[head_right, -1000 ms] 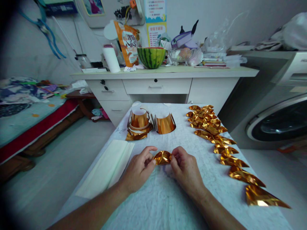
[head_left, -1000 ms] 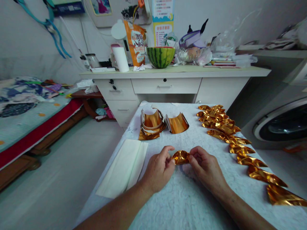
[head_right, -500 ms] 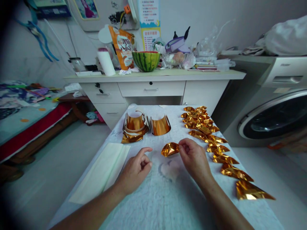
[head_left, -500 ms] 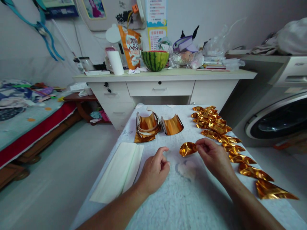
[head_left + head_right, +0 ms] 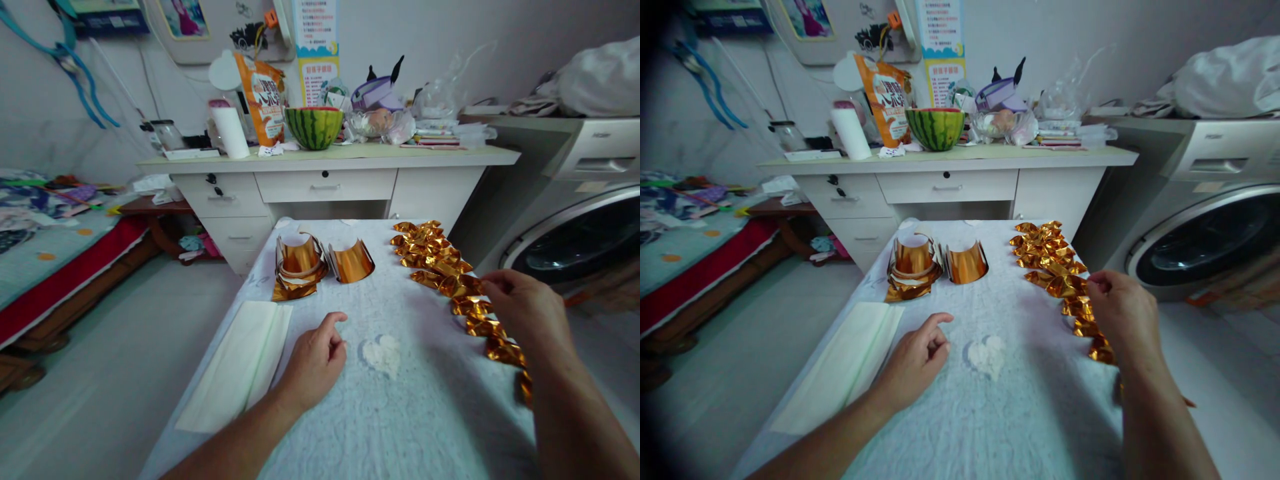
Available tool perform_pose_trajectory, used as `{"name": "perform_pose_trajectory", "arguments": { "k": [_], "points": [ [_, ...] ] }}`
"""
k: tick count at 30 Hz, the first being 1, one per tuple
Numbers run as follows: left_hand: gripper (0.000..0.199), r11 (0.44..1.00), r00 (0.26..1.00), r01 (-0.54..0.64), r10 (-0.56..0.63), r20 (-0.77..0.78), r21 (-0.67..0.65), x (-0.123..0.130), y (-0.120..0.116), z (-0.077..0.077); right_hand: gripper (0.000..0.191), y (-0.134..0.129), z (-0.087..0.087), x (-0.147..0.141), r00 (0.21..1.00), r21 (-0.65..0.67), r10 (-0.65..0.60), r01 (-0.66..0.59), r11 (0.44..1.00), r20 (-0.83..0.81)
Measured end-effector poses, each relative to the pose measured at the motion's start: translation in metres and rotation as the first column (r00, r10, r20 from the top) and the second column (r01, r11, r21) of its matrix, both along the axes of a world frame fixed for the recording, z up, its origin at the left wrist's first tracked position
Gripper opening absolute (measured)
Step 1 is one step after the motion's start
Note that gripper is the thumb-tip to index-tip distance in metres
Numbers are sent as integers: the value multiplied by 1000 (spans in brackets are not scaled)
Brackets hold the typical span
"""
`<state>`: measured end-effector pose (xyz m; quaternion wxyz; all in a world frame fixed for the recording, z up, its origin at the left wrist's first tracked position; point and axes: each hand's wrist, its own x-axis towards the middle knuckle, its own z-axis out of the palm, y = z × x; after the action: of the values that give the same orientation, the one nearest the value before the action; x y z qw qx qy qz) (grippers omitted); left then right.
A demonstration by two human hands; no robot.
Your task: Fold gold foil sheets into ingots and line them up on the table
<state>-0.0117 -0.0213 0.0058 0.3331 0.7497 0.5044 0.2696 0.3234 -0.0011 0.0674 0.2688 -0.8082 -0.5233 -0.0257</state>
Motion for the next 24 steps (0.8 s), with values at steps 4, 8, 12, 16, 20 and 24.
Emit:
{"name": "perform_pose_trajectory", "arguments": {
  "k": [4,8,12,16,20,24],
  "points": [
    [41,1000,1000,12,-12,2,0,0,0,0,14,2,-6,9,999,-17,-37,37,999,2],
    [41,1000,1000,10,-10,-15,0,0,0,1,12,5,-14,17,998,-26,-62,63,998,30],
    [40,1000,1000,16,-16,-22,1,0,0,3,12,5,-15,22,993,15,-107,106,994,46],
    [41,1000,1000,15,-15,-27,-2,0,0,3,19,4,-8,14,989,109,-131,123,986,72],
    [42,1000,999,13,-13,-31,-2,0,0,3,24,5,-5,-17,997,285,-52,35,958,52],
    [43,1000,999,21,-21,-32,6,-1,0,1,21,8,-21,-63,977,340,204,-212,916,60]
  ]
}}
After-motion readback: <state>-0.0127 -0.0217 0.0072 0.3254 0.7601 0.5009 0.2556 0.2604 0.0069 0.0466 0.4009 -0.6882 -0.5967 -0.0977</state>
